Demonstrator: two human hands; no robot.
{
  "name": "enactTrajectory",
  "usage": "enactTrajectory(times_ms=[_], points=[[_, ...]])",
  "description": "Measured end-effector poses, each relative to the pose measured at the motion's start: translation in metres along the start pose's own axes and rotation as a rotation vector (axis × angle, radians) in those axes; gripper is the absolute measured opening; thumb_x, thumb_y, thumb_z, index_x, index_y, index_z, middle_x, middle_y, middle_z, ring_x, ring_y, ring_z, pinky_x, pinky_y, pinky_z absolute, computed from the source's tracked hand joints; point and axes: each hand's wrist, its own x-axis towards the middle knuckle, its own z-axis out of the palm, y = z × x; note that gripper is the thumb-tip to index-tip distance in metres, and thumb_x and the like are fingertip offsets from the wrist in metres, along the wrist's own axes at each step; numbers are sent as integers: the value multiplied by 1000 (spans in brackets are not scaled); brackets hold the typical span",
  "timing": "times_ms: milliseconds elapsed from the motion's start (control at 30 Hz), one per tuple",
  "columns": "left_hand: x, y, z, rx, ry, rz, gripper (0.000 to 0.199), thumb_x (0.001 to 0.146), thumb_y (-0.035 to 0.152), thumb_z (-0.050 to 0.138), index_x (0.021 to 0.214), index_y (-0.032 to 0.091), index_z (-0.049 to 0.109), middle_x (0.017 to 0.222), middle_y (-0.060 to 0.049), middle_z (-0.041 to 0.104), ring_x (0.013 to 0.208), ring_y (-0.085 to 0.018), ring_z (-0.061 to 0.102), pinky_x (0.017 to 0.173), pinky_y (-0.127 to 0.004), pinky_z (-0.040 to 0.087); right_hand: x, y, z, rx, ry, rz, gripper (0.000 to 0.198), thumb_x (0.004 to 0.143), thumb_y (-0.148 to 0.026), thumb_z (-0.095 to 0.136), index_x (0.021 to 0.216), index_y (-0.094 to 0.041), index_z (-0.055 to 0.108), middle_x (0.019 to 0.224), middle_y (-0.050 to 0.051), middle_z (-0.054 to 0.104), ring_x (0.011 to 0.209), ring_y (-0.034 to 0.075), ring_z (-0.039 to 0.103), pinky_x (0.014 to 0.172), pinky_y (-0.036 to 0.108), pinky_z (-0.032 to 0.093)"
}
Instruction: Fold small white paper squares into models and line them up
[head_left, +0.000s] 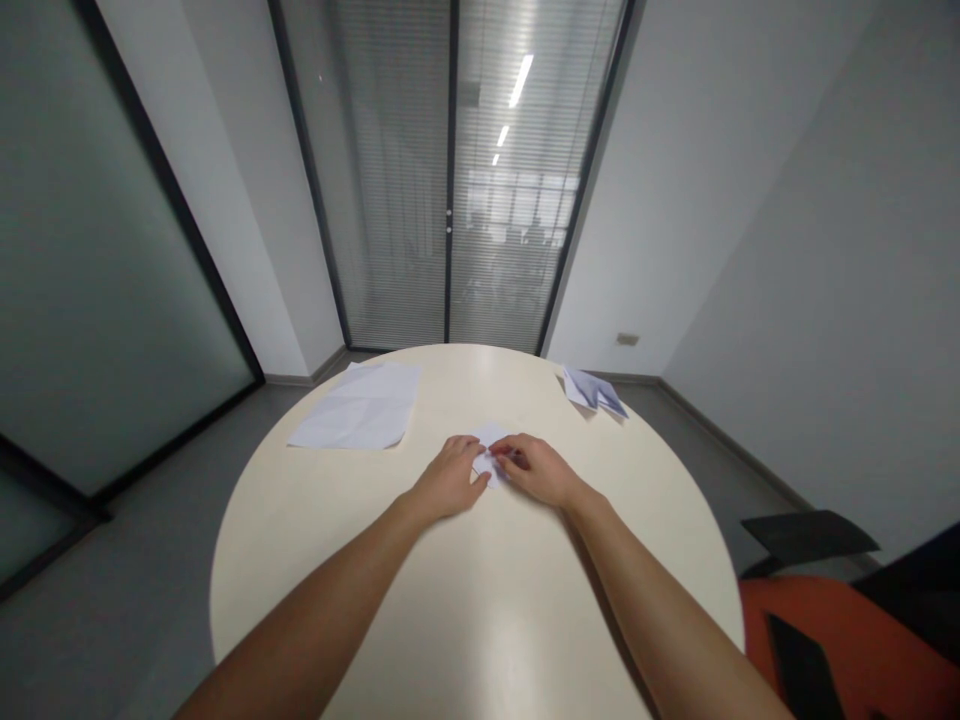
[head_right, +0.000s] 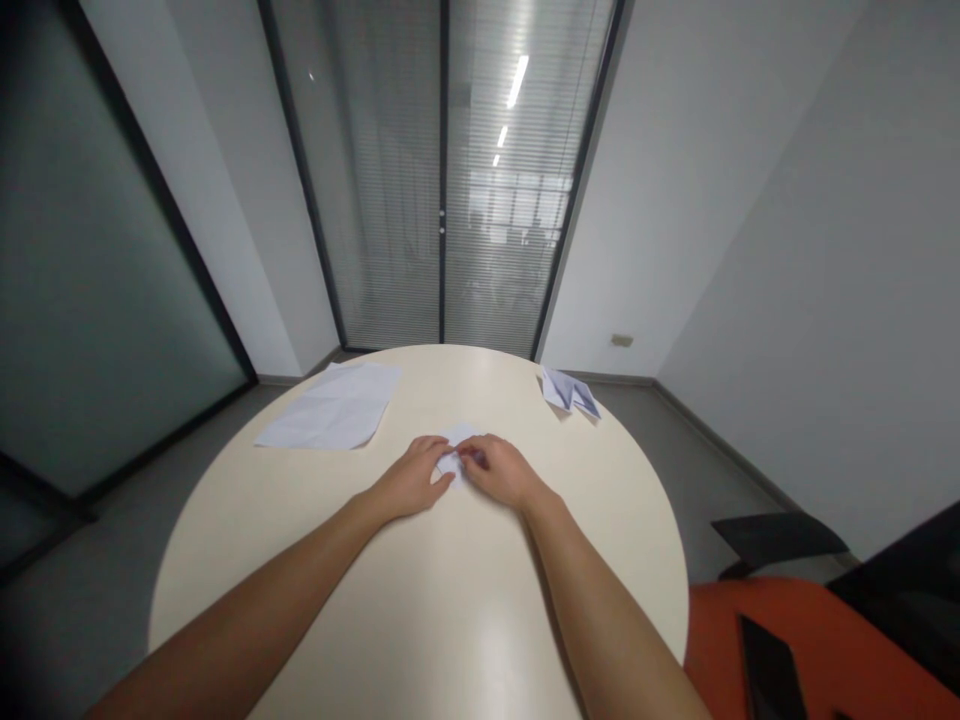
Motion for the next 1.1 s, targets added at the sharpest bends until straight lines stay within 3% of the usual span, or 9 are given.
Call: enactTrajectory(times_ms=[167,333,500,700,800,933,1100], points=[[0,1,-4,33,-55,-12,48,92,37,58,133,12,57,143,-16,54,137,-27,44,118,-40,32,-1,20,6,-150,3,-50,37,91,-27,56,126,-18,67,131,12,67,123,27,59,109,44,42],[-1,5,-8,132,-104,-86,55,93,45,55,138,13,54,152,-17,47,142,-31,39,120,-48,25,-1,25,11,-261,-22,50,46,92,-31,55,135,-17,59,148,12,54,142,32,41,117,55,30],[0,1,-10,78,-82,-14,52,89,43,62,131,13,61,143,-17,54,137,-29,45,119,-42,29,-1,15,10,-240,-89,93,52,91,-32,54,141,-20,53,154,11,47,146,34,34,118,63,22],[1,-4,-13,25,-70,46,50,83,44,71,124,16,65,137,-14,56,130,-30,49,114,-44,36,-2,17,5,-276,-138,166,69,90,-47,55,151,-17,44,159,12,38,149,39,25,119,64,19],[1,-5,-14,22,-85,65,50,83,43,72,124,16,64,137,-15,56,131,-30,48,117,-47,32,-1,19,5,-294,-143,152,73,89,-46,56,153,-14,41,160,11,36,150,40,22,120,62,19],[2,-6,-14,24,-90,54,49,84,44,71,125,18,63,139,-15,55,134,-31,46,120,-53,24,-2,24,8,-306,-127,114,70,91,-48,55,153,-17,42,159,10,38,150,40,23,120,60,21],[3,-9,-12,49,-46,67,33,91,32,63,122,20,64,132,-11,62,127,-27,52,115,-48,33,-3,40,14,-329,-82,47,58,100,-47,42,151,-20,45,157,9,42,150,36,24,120,58,25]])
